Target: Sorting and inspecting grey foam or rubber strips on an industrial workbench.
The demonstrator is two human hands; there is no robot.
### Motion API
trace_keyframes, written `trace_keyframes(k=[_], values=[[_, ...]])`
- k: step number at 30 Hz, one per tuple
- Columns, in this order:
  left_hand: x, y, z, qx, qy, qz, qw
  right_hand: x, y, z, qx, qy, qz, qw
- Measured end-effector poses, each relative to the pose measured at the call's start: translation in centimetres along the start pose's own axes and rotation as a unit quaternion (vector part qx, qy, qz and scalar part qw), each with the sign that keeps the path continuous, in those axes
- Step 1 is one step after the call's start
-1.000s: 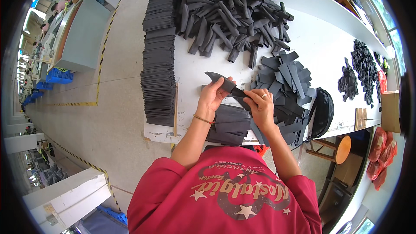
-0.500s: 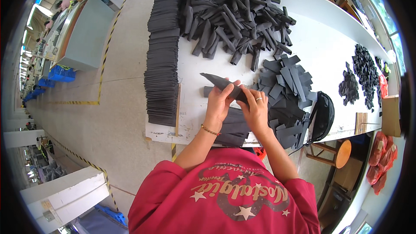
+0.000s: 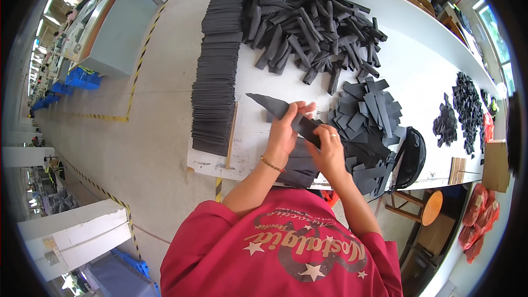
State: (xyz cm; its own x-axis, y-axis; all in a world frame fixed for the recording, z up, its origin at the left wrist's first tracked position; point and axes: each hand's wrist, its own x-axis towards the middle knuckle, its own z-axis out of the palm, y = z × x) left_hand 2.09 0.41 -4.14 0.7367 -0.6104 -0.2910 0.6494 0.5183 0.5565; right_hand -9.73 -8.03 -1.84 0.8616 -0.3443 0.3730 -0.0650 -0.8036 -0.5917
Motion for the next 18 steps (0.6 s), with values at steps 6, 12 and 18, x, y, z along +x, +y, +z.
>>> trace_keyframes(k=[6, 12, 18], values=[[-1.0, -1.5, 1.1, -0.031, -0.041, -0.03, 0.998, 1.5, -0.1, 0.5, 0.079, -0.012, -0.031, 0.996], [-1.0, -0.2, 1.2, -0.004, 0.0, -0.034, 0.999, 0.2, 0.7, -1.3, 0.068, -0.071, 0.011, 0.995], [-0.1, 1.0, 2.3, -0.026, -0.01, 0.05, 0.998, 0.8, 1.1, -2.6, 0.066, -0.019, -0.06, 0.996]])
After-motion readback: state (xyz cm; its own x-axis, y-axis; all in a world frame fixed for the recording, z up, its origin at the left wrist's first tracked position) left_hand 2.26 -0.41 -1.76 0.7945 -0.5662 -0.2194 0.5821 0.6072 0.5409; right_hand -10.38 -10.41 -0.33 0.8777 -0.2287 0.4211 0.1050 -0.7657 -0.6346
